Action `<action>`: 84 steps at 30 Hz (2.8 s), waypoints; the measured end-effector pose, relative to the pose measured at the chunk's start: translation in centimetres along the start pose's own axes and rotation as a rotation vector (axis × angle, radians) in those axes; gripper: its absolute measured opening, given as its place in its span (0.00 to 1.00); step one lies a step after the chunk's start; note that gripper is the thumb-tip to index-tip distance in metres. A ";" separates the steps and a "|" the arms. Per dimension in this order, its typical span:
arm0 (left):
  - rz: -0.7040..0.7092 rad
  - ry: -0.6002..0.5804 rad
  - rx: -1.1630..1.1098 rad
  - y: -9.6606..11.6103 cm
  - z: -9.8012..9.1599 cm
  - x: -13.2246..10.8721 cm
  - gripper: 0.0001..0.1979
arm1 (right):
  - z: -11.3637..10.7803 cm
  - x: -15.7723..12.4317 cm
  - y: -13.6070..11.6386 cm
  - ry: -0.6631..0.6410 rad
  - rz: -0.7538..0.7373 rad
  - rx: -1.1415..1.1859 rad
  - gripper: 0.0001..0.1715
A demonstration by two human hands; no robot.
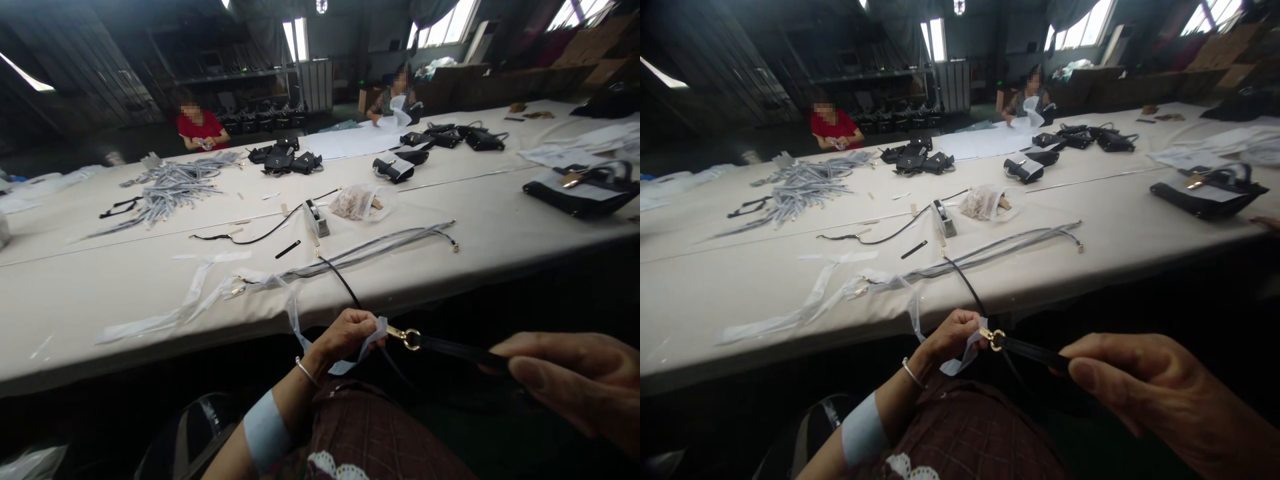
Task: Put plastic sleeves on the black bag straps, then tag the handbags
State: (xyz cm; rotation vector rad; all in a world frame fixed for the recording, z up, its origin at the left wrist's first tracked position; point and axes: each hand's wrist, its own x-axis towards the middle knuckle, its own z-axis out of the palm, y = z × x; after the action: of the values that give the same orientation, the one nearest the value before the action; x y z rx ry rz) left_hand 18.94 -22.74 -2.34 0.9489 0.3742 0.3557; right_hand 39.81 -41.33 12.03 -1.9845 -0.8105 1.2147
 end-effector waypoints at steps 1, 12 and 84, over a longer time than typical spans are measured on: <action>-0.008 -0.013 0.003 0.0 0.0 0.0 0.28 | -0.2 0.1 -0.1 -0.082 0.035 0.047 0.37; -0.054 -0.130 0.019 0.0 -0.8 -1.1 0.28 | 1.7 0.7 -3.1 -0.233 -0.010 -0.058 0.35; 0.268 0.042 1.194 -5.7 -2.4 -11.5 0.37 | 11.0 5.1 4.0 -0.582 -0.040 -0.353 0.46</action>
State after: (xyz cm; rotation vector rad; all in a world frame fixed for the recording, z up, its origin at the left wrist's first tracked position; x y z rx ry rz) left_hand 8.48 -29.26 -6.66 2.1750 0.5022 0.3894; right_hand 32.34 -37.27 2.48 -1.8740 -1.4246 1.7555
